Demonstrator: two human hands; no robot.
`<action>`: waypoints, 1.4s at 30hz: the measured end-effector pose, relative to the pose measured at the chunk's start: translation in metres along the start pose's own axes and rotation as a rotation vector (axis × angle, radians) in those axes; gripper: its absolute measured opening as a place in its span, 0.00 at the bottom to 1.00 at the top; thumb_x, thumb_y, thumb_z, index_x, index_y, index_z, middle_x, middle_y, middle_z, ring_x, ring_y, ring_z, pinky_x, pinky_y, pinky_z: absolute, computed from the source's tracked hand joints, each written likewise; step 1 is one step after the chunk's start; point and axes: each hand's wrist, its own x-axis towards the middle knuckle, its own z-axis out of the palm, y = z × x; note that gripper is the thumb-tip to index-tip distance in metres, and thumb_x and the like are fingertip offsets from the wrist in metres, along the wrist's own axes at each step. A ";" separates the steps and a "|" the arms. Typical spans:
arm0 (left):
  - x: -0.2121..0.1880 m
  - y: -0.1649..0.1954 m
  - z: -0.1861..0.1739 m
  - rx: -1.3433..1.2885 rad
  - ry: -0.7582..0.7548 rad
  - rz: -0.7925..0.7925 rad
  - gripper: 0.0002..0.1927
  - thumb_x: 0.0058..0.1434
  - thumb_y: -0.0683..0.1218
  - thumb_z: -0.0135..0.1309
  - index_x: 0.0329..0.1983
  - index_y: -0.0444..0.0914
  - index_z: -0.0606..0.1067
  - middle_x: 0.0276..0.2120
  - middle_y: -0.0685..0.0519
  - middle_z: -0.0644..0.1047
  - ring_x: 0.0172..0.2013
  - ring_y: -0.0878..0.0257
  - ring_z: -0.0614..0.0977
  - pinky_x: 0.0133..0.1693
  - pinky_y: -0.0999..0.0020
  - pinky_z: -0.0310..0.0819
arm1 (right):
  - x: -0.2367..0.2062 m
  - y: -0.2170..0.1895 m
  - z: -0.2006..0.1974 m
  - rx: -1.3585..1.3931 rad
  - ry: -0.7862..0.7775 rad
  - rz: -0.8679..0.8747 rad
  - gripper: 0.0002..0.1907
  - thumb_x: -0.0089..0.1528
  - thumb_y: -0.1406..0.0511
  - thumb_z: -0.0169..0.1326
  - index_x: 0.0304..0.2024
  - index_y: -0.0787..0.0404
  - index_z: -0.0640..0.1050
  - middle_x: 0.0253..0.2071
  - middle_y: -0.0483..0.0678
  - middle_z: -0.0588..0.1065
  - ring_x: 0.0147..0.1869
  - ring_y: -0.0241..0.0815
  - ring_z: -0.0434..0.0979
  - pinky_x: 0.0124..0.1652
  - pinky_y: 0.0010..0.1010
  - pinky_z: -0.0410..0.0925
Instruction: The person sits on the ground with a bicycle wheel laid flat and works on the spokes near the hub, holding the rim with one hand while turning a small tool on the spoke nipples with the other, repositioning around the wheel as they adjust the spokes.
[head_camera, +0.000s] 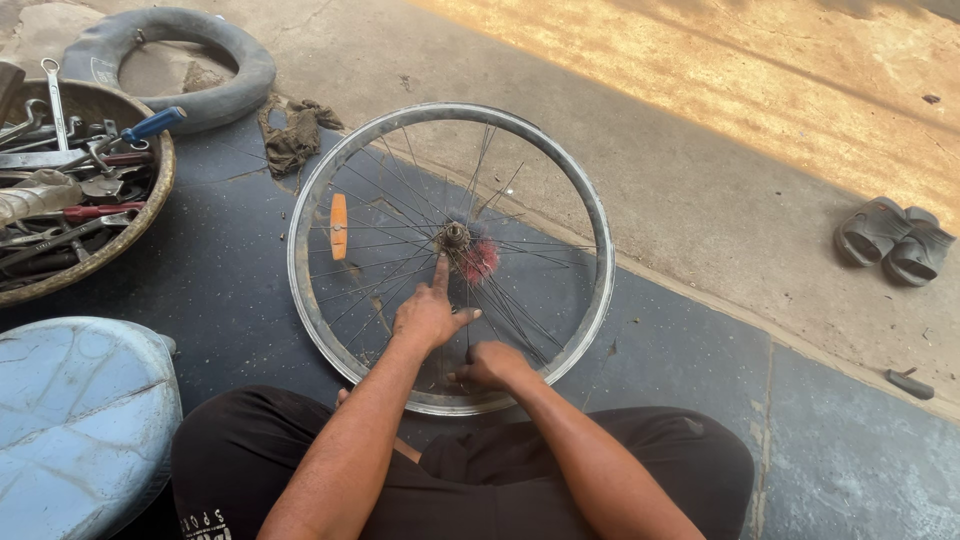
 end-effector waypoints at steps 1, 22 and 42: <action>0.000 0.001 0.001 0.000 0.004 0.003 0.64 0.57 0.74 0.56 0.80 0.49 0.30 0.59 0.36 0.70 0.58 0.42 0.78 0.54 0.48 0.76 | -0.001 0.002 0.000 0.106 0.000 -0.001 0.23 0.61 0.52 0.61 0.40 0.68 0.84 0.33 0.51 0.81 0.36 0.42 0.81 0.38 0.31 0.70; 0.019 0.018 0.047 -0.019 0.016 0.000 0.65 0.56 0.73 0.57 0.80 0.50 0.29 0.59 0.37 0.70 0.57 0.41 0.78 0.55 0.47 0.76 | 0.022 0.065 0.024 0.253 -0.037 -0.026 0.20 0.63 0.55 0.58 0.41 0.67 0.82 0.28 0.48 0.79 0.32 0.42 0.77 0.32 0.36 0.68; 0.041 0.043 0.096 -0.014 0.008 -0.006 0.64 0.56 0.73 0.56 0.80 0.49 0.29 0.59 0.37 0.70 0.58 0.41 0.77 0.55 0.47 0.75 | 0.032 0.115 0.034 0.039 -0.011 0.012 0.21 0.62 0.51 0.58 0.42 0.62 0.83 0.33 0.51 0.80 0.36 0.44 0.77 0.36 0.38 0.67</action>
